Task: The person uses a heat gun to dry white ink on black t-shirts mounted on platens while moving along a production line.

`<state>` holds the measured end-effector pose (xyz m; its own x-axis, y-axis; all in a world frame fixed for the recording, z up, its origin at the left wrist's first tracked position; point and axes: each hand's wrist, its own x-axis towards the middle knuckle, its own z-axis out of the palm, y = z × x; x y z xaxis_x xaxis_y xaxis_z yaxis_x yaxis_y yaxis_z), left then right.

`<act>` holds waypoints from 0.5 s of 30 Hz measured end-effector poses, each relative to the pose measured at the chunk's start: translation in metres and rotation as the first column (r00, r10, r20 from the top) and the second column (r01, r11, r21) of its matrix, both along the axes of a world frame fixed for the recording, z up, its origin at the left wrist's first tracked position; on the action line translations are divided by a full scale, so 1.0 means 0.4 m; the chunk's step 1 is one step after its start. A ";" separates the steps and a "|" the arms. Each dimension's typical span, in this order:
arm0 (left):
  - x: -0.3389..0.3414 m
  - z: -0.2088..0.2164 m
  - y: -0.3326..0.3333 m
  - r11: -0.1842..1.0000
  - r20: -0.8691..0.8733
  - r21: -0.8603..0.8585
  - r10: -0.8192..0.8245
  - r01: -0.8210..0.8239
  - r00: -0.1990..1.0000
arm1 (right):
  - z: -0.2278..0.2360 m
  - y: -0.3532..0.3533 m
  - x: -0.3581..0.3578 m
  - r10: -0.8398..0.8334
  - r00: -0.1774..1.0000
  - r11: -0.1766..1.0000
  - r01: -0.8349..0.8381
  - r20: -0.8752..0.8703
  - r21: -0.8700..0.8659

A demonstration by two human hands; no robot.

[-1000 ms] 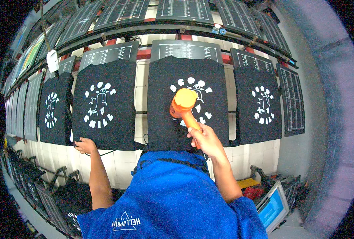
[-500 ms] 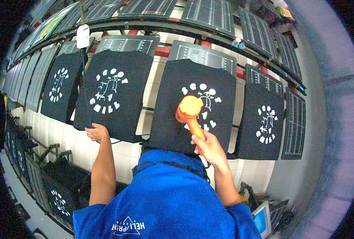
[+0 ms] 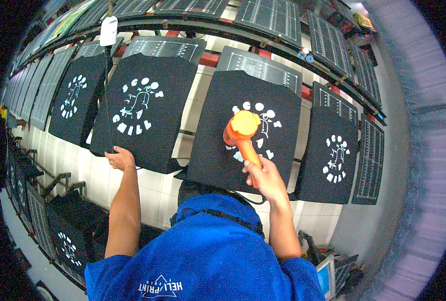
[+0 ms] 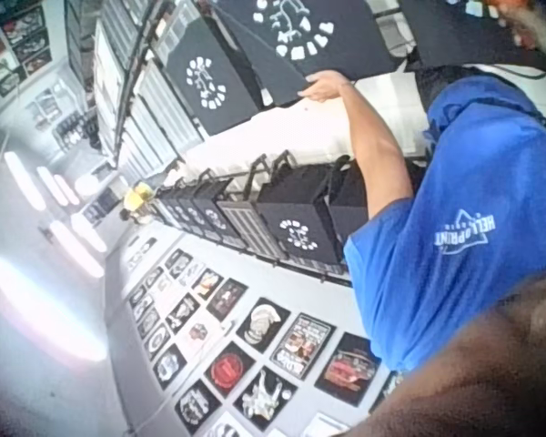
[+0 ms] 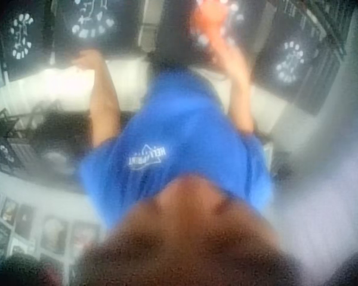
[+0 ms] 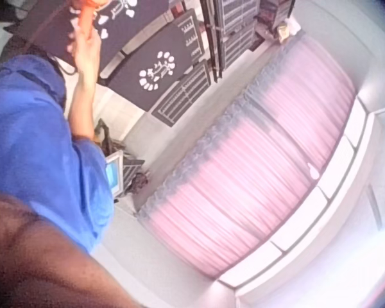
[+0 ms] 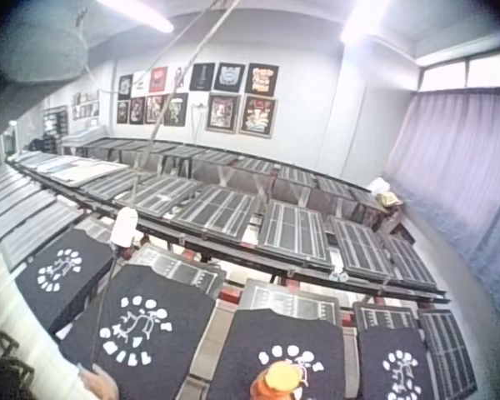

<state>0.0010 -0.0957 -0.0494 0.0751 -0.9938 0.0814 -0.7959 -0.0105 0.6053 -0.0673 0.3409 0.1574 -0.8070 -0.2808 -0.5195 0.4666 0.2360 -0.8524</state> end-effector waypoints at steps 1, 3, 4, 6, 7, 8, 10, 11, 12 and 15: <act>-0.004 0.013 0.007 1.000 0.000 0.021 0.010 -0.010 1.000 | 0.002 0.001 -0.002 -0.020 1.000 1.000 0.021 0.021 -0.009; -0.010 0.032 0.016 0.999 0.022 0.034 0.003 -0.003 1.000 | -0.005 0.003 0.005 -0.013 1.000 1.000 0.013 -0.015 0.022; -0.013 0.035 0.018 0.999 0.033 0.042 -0.001 0.000 0.999 | -0.005 0.006 0.010 -0.012 1.000 1.000 0.013 -0.017 0.027; -0.008 0.031 0.013 0.998 0.027 0.056 0.005 -0.006 1.000 | 0.009 0.013 0.009 -0.031 0.999 1.000 0.030 0.043 0.007; -0.006 0.029 0.011 0.998 0.025 0.063 0.007 -0.009 1.000 | 0.012 0.020 0.009 -0.035 0.998 0.999 0.035 0.049 -0.001; -0.007 0.029 0.011 0.998 0.020 0.064 0.001 -0.003 1.000 | 0.014 0.016 0.019 -0.041 0.999 0.999 0.041 0.017 0.024; -0.008 0.031 0.014 0.998 0.010 0.067 -0.011 0.010 1.000 | 0.011 0.017 0.034 -0.039 0.999 0.999 0.038 0.009 0.027; -0.010 0.033 0.015 0.998 0.012 0.061 -0.009 0.008 1.000 | 0.009 0.021 0.037 -0.032 0.999 0.999 0.032 0.031 0.004; -0.008 0.036 0.017 0.999 0.014 0.054 -0.007 0.007 1.000 | 0.008 0.025 0.038 -0.025 0.998 0.999 0.026 0.052 -0.020; -0.002 0.031 0.013 0.998 0.009 0.062 -0.002 0.002 1.000 | 0.030 0.033 0.038 -0.027 0.993 0.998 0.033 0.113 -0.056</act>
<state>0.0001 -0.0907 -0.0371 0.0728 -0.9971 0.0201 -0.8014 -0.0465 0.5963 -0.0520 0.3543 0.1694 -0.7530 -0.2893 -0.5910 0.5664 0.1723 -0.8059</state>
